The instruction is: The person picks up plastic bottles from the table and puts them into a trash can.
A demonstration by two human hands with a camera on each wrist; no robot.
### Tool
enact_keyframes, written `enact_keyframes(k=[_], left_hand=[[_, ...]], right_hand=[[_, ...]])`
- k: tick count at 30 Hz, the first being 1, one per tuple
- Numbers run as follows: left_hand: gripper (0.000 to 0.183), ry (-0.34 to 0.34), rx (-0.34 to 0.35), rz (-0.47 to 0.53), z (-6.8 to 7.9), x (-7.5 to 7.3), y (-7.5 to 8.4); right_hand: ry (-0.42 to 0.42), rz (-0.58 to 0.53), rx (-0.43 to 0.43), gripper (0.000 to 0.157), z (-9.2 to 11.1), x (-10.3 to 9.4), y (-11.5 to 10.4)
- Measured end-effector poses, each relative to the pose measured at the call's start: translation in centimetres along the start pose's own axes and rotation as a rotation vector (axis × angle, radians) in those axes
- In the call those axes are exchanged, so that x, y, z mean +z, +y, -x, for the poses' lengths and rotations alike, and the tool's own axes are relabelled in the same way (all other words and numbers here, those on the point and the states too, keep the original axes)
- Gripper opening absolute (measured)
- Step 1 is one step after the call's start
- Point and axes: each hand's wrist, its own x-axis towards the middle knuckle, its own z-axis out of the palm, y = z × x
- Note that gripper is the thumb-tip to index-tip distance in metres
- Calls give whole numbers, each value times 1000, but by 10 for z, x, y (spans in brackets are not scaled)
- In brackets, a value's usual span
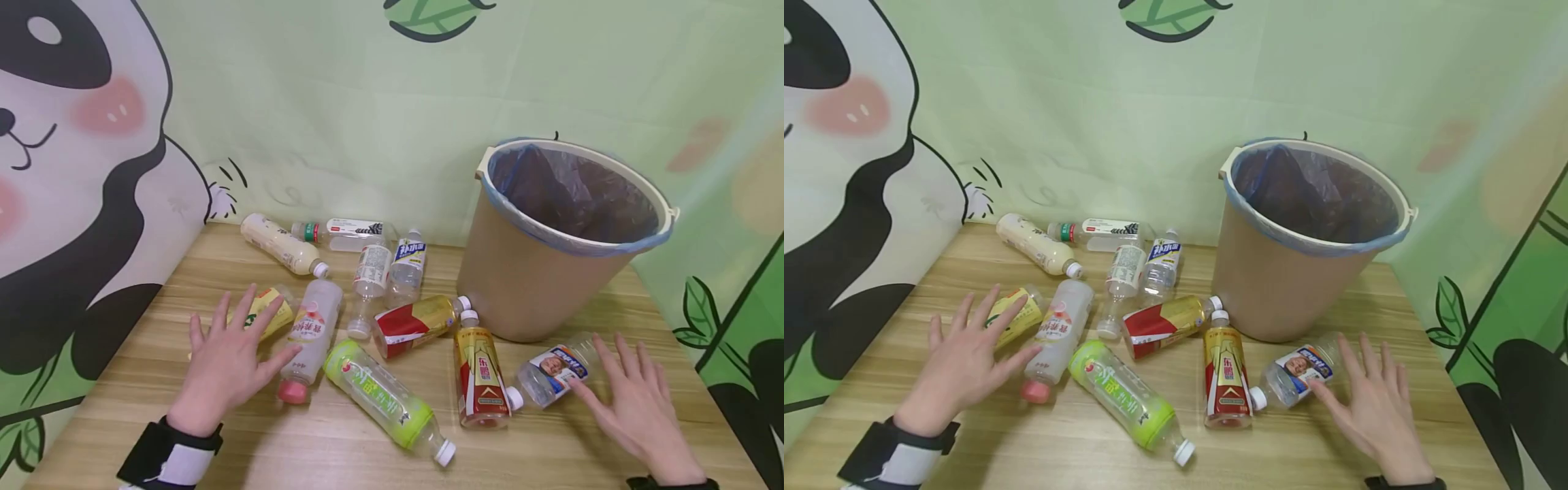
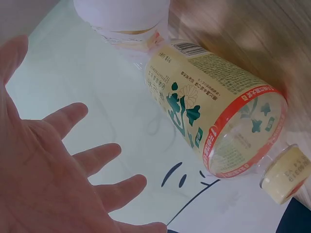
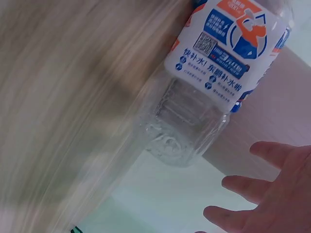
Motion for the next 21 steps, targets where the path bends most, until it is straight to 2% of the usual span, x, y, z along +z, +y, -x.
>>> enact_keyframes(k=[5,12,21], left_hand=[[83,7,7,-11,-2,-1,0],[82,2,33,-28,-3,-2,3],[77,10,112,-31,-9,0,19]], right_hand=[[4,4,-23,80,-4,2,-11],[-7,-4,-83,81,-11,4,-38],[34,-16,-217,79,-28,16,-79]])
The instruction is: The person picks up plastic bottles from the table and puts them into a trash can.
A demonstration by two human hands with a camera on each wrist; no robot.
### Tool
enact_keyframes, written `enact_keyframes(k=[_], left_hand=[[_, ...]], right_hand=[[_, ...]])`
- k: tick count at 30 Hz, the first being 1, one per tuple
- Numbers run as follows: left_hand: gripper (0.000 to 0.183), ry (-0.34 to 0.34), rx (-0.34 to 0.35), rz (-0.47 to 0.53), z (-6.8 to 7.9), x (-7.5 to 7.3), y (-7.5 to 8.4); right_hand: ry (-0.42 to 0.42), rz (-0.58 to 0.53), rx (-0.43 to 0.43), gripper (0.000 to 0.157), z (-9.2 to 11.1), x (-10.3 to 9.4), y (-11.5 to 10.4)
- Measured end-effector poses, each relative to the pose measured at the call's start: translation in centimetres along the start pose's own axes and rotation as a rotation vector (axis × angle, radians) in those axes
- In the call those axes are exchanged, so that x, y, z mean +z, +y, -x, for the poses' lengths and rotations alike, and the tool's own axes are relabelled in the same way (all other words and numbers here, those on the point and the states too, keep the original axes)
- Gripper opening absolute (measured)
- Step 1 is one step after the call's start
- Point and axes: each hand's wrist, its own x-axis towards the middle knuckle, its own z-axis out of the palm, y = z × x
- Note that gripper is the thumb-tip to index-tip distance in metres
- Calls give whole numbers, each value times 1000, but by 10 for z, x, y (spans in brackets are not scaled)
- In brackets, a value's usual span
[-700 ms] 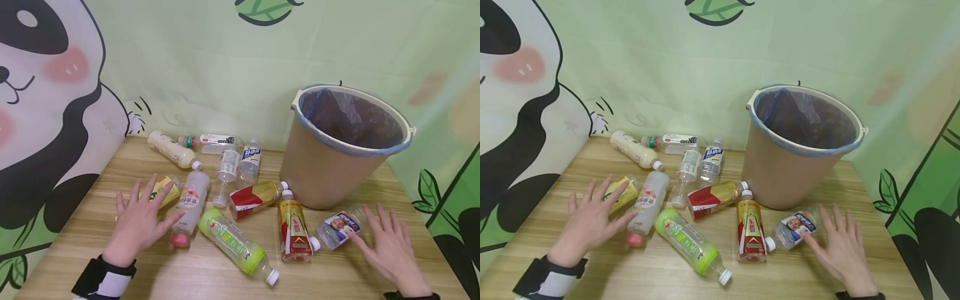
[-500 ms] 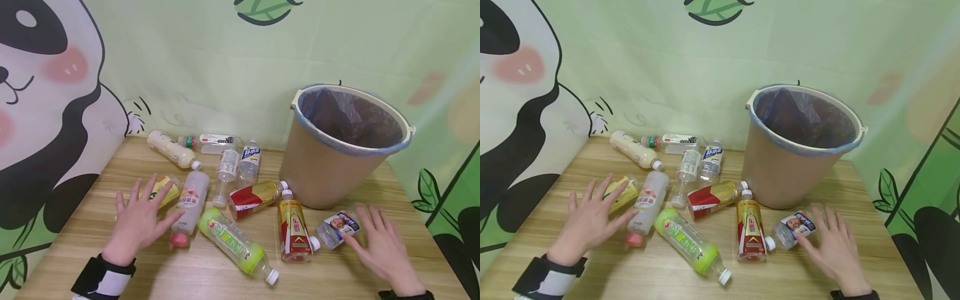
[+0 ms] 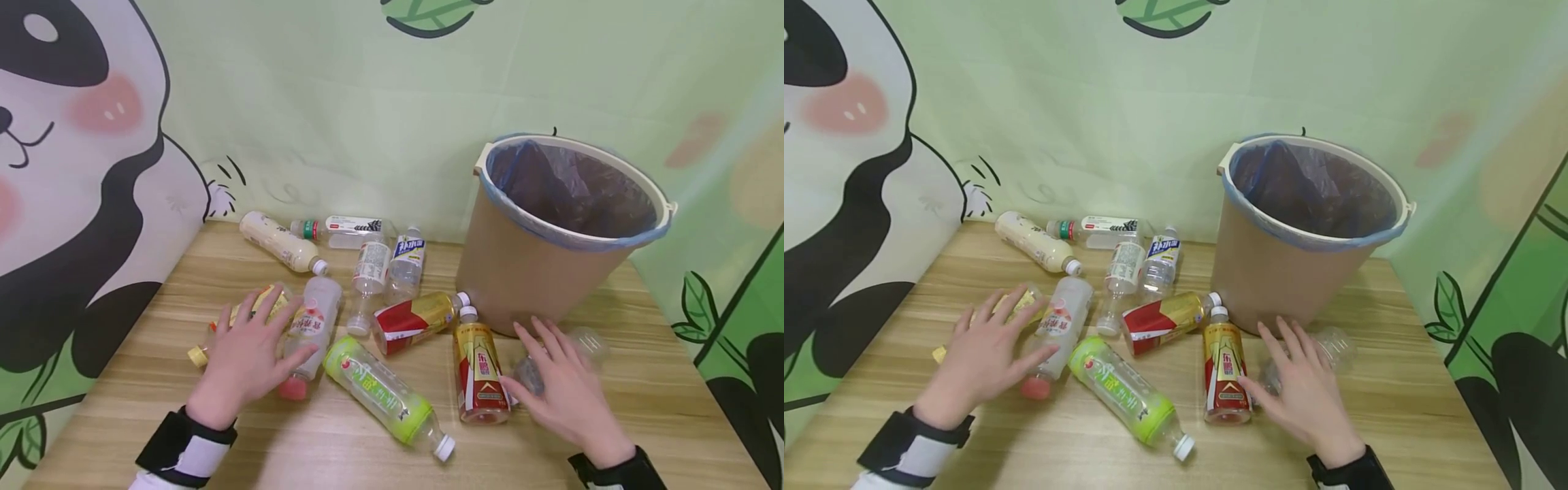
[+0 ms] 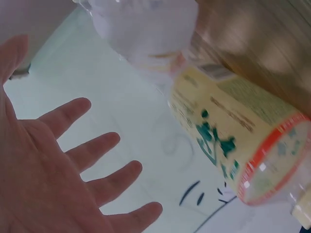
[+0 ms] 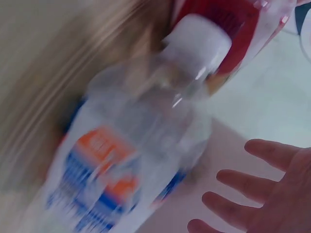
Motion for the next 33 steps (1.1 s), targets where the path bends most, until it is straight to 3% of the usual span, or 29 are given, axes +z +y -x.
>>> enact_keyframes(k=[6,12,20,29,33], left_hand=[[73,30,91,-1,-7,6,15],[72,41,172,-1,-12,13,31],[71,-3,216,9,-14,20,47],[69,37,255,9,-14,27,55],[68,31,269,31,-15,29,62]], right_hand=[[-3,-34,-56,76,-16,7,-29],[-92,-41,-59,75,-25,16,-48],[-175,-56,-26,77,-24,30,-58],[-147,-64,28,75,-19,45,-64],[-146,-125,65,73,-17,46,-66]])
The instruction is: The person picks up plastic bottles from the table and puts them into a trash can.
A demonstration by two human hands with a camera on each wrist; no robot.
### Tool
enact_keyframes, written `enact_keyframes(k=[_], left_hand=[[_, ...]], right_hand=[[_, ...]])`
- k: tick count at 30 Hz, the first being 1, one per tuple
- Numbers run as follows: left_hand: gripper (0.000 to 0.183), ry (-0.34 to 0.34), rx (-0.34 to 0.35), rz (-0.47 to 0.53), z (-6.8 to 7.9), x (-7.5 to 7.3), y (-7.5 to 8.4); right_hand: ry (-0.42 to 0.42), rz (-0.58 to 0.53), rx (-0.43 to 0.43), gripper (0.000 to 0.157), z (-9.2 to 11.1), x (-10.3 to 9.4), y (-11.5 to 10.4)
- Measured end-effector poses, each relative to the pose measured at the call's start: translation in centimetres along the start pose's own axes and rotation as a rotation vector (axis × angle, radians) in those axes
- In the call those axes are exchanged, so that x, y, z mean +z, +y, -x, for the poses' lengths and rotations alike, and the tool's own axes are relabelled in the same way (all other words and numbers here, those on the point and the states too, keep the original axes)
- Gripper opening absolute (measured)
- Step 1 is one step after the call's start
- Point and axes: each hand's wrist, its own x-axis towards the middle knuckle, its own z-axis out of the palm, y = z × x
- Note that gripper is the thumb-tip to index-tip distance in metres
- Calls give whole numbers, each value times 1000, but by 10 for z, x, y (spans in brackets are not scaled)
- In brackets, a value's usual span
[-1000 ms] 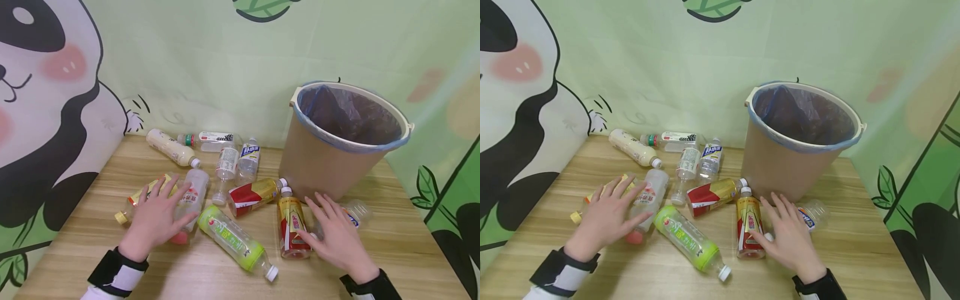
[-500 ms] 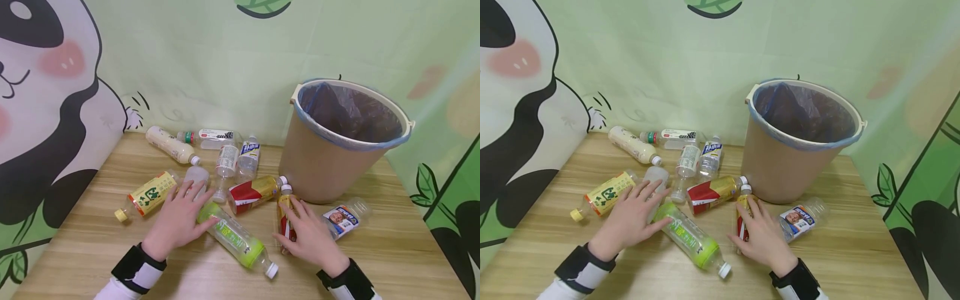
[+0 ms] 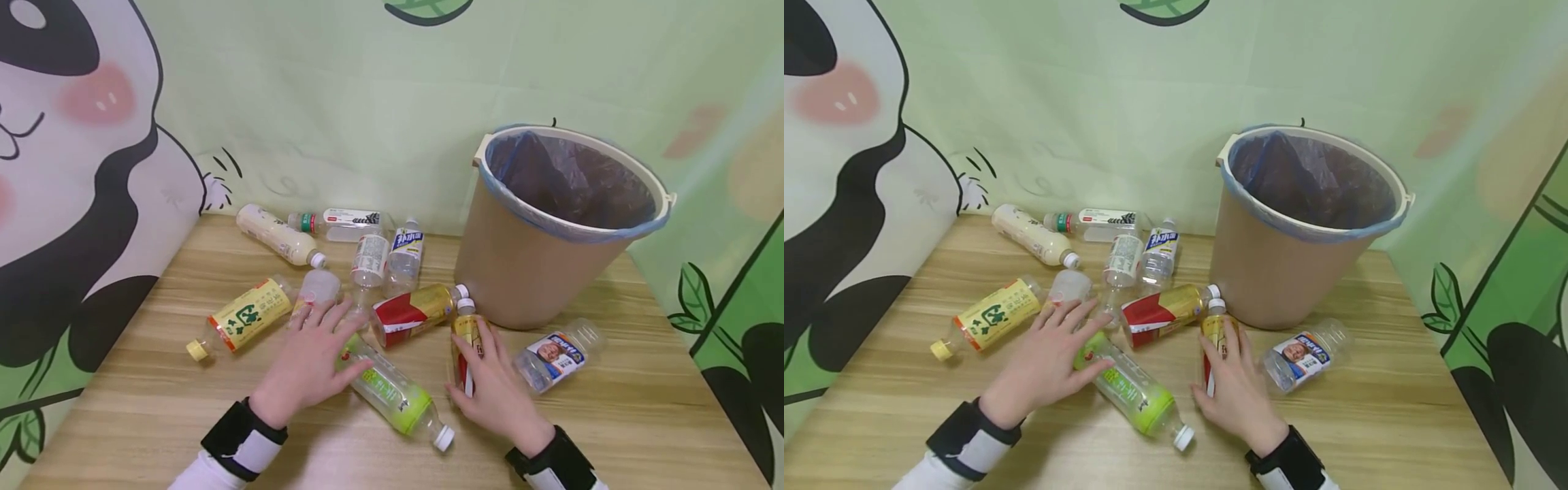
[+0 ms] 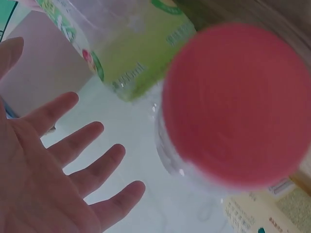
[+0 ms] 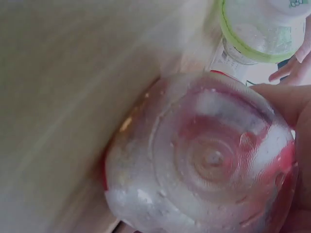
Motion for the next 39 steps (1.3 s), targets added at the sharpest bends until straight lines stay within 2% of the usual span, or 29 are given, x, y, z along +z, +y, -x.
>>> enact_keyframes(k=[4,8,18,24,30,35,39], left_hand=[[66,-3,17,32,-3,2,6],[63,9,39,67,-5,4,11],[60,37,54,125,-13,5,22],[52,77,35,277,-20,4,31],[43,76,14,450,-26,3,40],[38,76,9,550,-30,1,46],[36,88,7,587,-35,2,49]], right_hand=[[12,-75,39,71,2,0,0],[57,-101,51,67,4,1,1],[237,-167,68,63,9,1,5],[321,-277,58,66,8,-5,6],[349,-393,9,66,6,-11,4],[367,-472,18,65,4,-18,2],[353,-485,11,66,2,-23,1]])
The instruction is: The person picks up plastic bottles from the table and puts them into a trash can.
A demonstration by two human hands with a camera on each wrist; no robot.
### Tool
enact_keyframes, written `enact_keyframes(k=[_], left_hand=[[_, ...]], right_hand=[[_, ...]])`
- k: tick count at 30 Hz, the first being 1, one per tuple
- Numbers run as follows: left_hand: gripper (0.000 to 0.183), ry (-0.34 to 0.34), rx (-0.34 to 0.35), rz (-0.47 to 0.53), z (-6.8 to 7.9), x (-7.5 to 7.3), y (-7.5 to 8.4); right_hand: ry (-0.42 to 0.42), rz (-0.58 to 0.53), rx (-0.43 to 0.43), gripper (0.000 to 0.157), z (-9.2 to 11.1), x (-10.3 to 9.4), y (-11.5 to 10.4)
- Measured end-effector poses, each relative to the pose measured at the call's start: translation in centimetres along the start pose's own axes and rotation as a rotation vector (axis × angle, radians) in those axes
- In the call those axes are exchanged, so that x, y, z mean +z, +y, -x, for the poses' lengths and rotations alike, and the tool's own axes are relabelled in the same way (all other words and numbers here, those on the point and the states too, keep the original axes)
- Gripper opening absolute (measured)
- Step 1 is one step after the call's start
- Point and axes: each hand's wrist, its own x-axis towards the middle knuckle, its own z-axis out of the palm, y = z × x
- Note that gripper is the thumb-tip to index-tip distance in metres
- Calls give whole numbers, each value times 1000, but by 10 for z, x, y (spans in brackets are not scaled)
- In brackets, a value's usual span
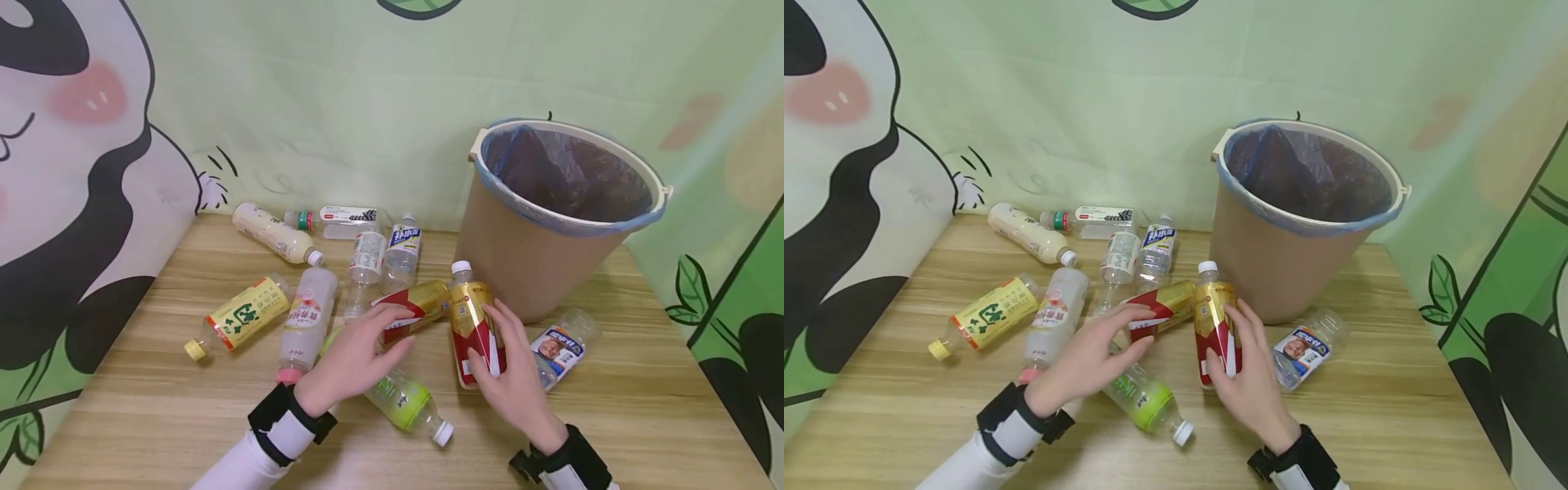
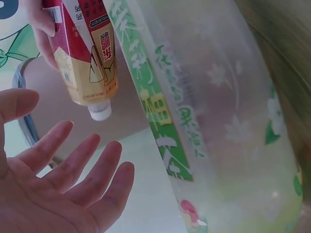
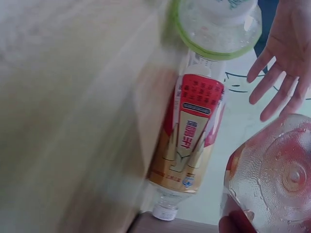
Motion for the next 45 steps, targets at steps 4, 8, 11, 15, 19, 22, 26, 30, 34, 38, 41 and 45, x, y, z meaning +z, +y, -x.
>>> enact_keyframes(k=[4,8,11,15,19,22,26,30,34,38,41,45], left_hand=[[35,20,1,11,-6,1,2],[37,19,-18,2,-10,2,4],[37,22,-33,1,-13,1,5],[36,43,-37,1,-17,-1,5],[35,66,-37,-17,-21,-3,5],[35,79,-36,-27,-24,-4,6],[34,94,-35,-25,-28,-6,7],[32,116,-11,-49,-34,-8,8],[33,123,10,-66,-37,-10,9],[34,118,5,-60,-38,-11,11],[34,113,-5,-55,-37,-11,12],[33,116,-12,-56,-36,-11,14]], right_hand=[[-29,5,-20,67,-7,-2,-4],[-40,5,-52,66,-16,-7,-9],[-34,19,-82,66,-24,-12,-14],[-33,47,-118,66,-35,-19,-19],[-43,52,-142,67,-46,-25,-24],[-36,59,-167,68,-55,-30,-30],[-15,74,-211,67,-69,-37,-40],[-2,89,-243,66,-81,-44,-47],[2,115,-255,64,-89,-49,-51],[4,131,-267,63,-92,-52,-53],[9,137,-279,63,-94,-54,-56],[12,135,-288,64,-98,-58,-62]])
